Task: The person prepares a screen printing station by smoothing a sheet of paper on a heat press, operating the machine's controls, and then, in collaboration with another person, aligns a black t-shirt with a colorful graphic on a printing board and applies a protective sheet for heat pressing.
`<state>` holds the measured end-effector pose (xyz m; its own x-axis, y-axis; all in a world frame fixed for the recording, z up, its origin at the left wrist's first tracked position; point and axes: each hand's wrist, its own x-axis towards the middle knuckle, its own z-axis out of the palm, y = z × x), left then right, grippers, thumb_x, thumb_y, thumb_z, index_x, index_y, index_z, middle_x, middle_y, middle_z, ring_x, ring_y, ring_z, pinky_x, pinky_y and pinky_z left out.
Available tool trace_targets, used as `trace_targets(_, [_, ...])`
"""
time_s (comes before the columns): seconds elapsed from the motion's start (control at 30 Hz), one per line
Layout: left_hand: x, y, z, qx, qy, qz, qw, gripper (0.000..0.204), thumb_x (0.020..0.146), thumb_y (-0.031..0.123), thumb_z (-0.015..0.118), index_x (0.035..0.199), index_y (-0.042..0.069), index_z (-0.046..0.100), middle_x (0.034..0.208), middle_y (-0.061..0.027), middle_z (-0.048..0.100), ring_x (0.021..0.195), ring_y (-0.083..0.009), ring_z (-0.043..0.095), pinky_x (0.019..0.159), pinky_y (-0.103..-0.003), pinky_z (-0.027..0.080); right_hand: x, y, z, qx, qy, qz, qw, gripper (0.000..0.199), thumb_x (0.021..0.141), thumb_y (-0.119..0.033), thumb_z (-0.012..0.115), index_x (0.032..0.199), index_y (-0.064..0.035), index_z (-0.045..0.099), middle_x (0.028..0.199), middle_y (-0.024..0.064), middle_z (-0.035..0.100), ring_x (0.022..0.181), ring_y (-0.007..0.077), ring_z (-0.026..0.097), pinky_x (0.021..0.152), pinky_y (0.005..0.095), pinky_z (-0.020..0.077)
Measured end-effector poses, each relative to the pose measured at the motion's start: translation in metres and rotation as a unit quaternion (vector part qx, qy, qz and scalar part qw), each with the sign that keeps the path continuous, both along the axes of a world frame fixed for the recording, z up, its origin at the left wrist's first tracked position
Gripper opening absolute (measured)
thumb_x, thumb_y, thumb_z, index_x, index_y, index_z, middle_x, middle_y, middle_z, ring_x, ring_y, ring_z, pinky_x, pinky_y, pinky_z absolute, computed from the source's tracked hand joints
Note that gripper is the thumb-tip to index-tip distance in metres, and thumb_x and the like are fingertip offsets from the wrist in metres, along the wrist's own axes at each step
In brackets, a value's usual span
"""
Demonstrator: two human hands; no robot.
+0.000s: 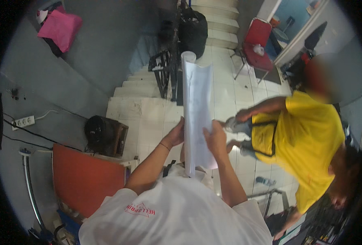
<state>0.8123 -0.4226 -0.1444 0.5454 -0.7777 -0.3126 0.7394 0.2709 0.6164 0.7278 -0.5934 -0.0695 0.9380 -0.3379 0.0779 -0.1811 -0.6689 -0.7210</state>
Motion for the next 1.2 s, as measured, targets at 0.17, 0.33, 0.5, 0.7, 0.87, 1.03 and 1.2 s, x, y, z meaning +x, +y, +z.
trace_targets(0.17, [0.069, -0.032, -0.001, -0.042, 0.045, 0.036, 0.997, 0.074, 0.096, 0.059, 0.048, 0.149, 0.01, 0.031, 0.135, -0.009, 0.05, 0.122, -0.0208, 0.051, 0.101, -0.037, 0.046, 0.092, -0.01, -0.02, 0.199, 0.0, 0.15, 0.968, 0.031, 0.091, -0.014, 0.062, 0.114, 0.0036, 0.052, 0.103, 0.0232, 0.061, 0.095, 0.0349, 0.061, 0.083, 0.0399, 0.0483])
trace_targets(0.33, [0.119, -0.049, -0.008, -0.009, -0.003, 0.191, 0.982, 0.074, 0.092, 0.037, 0.068, 0.148, 0.007, 0.028, 0.133, -0.0097, 0.051, 0.122, -0.0209, 0.051, 0.103, -0.037, 0.044, 0.151, -0.005, 0.002, 0.306, 0.082, 0.106, 0.943, 0.036, 0.1, -0.018, 0.051, 0.129, 0.0018, 0.045, 0.11, 0.0193, 0.062, 0.102, 0.0257, 0.06, 0.09, 0.037, 0.0467])
trace_targets(0.5, [0.181, -0.04, -0.025, 0.036, 0.0, 0.197, 0.98, 0.07, 0.089, 0.027, 0.072, 0.142, 0.003, 0.033, 0.132, -0.0115, 0.051, 0.123, -0.024, 0.051, 0.103, -0.04, 0.044, 0.197, -0.007, -0.011, 0.238, 0.106, 0.126, 0.957, 0.04, 0.096, -0.014, 0.056, 0.133, -0.0005, 0.045, 0.115, 0.0167, 0.062, 0.11, 0.0227, 0.058, 0.094, 0.0356, 0.0459])
trace_targets(0.7, [0.192, 0.018, -0.075, -0.046, 0.214, 0.162, 0.962, 0.054, 0.092, 0.023, 0.066, 0.135, -0.001, 0.044, 0.127, -0.0159, 0.057, 0.121, -0.0287, 0.054, 0.104, -0.043, 0.044, 0.258, 0.002, -0.104, 0.281, 0.376, 0.166, 0.867, 0.062, 0.087, -0.028, 0.068, 0.137, 0.0027, 0.046, 0.117, 0.016, 0.064, 0.105, 0.0237, 0.062, 0.09, 0.0354, 0.0491])
trace_targets(0.87, [0.187, 0.054, -0.1, -0.041, 0.319, 0.312, 0.894, 0.051, 0.092, 0.015, 0.058, 0.138, 0.001, 0.039, 0.128, -0.0181, 0.054, 0.121, -0.0337, 0.053, 0.107, -0.048, 0.04, 0.281, 0.054, -0.138, 0.04, 0.444, 0.211, 0.87, 0.081, 0.077, -0.048, 0.076, 0.131, 0.0067, 0.05, 0.113, 0.025, 0.065, 0.102, 0.0327, 0.065, 0.089, 0.0378, 0.0496])
trace_targets(1.03, [0.201, 0.082, -0.154, -0.173, 0.396, 0.303, 0.849, 0.064, 0.089, 0.009, 0.059, 0.144, 0.011, 0.026, 0.124, -0.0202, 0.052, 0.123, -0.0389, 0.05, 0.103, -0.056, 0.043, 0.282, 0.056, -0.168, 0.378, 0.616, 0.21, 0.658, 0.066, 0.081, -0.037, 0.078, 0.128, 0.0025, 0.054, 0.115, 0.012, 0.064, 0.105, 0.0214, 0.06, 0.093, 0.0351, 0.046])
trace_targets(1.2, [0.259, 0.098, -0.212, 0.036, 0.311, 0.35, 0.883, 0.062, 0.092, 0.022, 0.063, 0.143, 0.009, 0.03, 0.123, -0.0197, 0.054, 0.12, -0.0371, 0.053, 0.098, -0.055, 0.047, 0.283, 0.06, -0.181, 0.345, 0.63, 0.152, 0.679, 0.064, 0.082, -0.036, 0.077, 0.129, 0.0009, 0.055, 0.113, 0.0096, 0.064, 0.101, 0.0203, 0.06, 0.09, 0.0339, 0.0466])
